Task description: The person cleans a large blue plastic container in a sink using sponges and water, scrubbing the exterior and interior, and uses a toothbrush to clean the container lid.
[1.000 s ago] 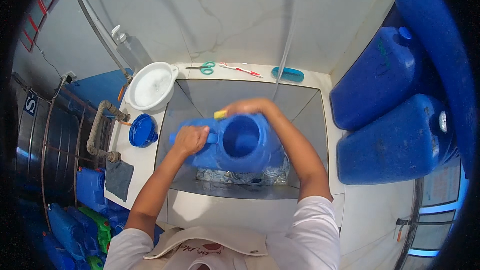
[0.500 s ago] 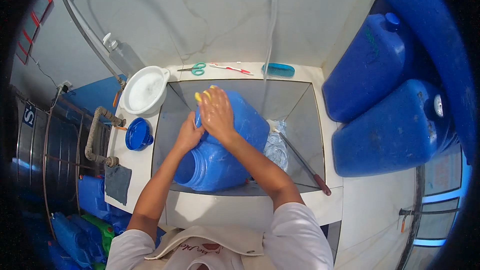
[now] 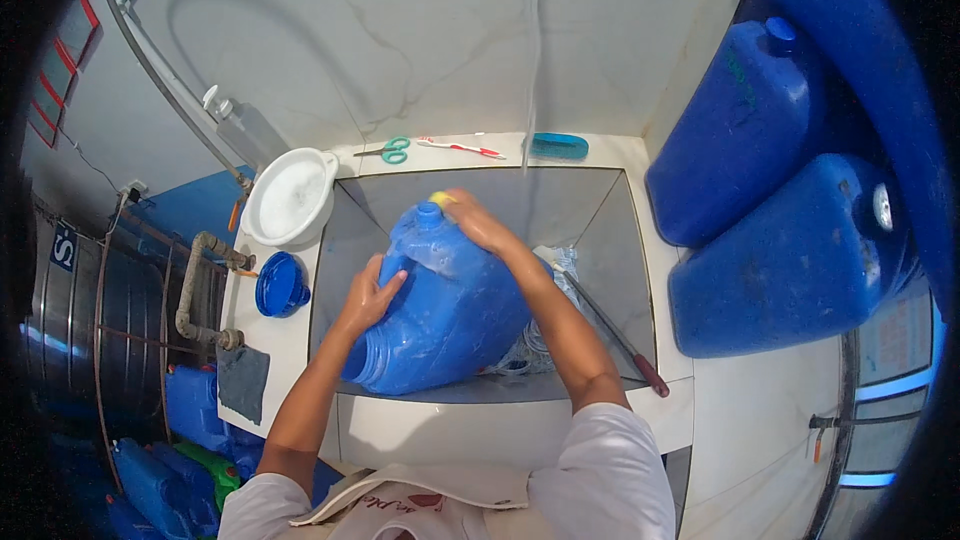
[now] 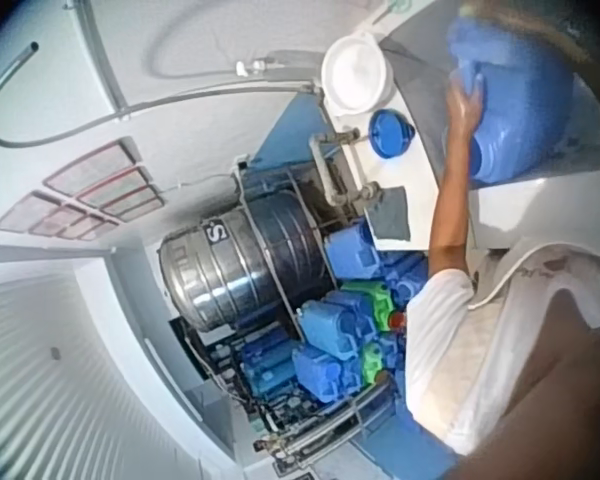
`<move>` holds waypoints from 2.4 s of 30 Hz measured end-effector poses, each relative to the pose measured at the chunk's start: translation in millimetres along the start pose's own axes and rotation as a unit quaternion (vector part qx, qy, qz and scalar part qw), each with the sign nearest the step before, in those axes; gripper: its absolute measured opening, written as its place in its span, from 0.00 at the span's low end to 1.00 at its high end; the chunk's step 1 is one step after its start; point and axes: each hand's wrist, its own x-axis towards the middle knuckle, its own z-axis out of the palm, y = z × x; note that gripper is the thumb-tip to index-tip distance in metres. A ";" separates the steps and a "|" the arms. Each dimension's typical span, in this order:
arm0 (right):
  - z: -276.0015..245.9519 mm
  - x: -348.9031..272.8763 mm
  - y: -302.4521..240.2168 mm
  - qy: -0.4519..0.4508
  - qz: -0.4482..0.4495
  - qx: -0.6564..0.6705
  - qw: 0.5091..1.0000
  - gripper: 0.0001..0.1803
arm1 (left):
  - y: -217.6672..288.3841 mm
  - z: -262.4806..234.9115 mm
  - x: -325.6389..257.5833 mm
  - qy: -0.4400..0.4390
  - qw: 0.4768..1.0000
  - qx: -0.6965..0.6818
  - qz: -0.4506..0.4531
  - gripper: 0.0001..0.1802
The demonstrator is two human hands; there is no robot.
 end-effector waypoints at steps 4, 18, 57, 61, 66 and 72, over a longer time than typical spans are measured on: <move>-16.6 25.6 79.3 -0.127 0.081 0.089 0.985 0.22 | 0.3 1.5 -4.2 0.003 1.000 0.008 -0.007 0.21; 27.0 -86.7 25.3 0.139 -0.186 -0.246 0.941 0.20 | 21.0 22.1 61.1 0.091 0.995 0.035 -0.018 0.22; 38.5 -87.2 -19.4 -0.051 -0.225 -0.329 0.916 0.12 | 18.7 14.4 51.6 0.075 0.996 0.036 0.012 0.28; 26.7 -85.8 -14.1 -0.086 -0.201 -0.354 0.909 0.12 | 33.0 25.8 51.6 0.075 0.997 0.019 0.021 0.25; 28.1 -61.6 -12.3 -0.084 -0.208 -0.377 0.899 0.15 | 26.6 31.3 58.9 0.090 0.996 0.018 0.015 0.24; 84.3 -147.3 38.6 -0.018 -0.296 -0.286 0.911 0.17 | -37.4 2.4 41.6 0.170 0.983 0.002 -0.073 0.23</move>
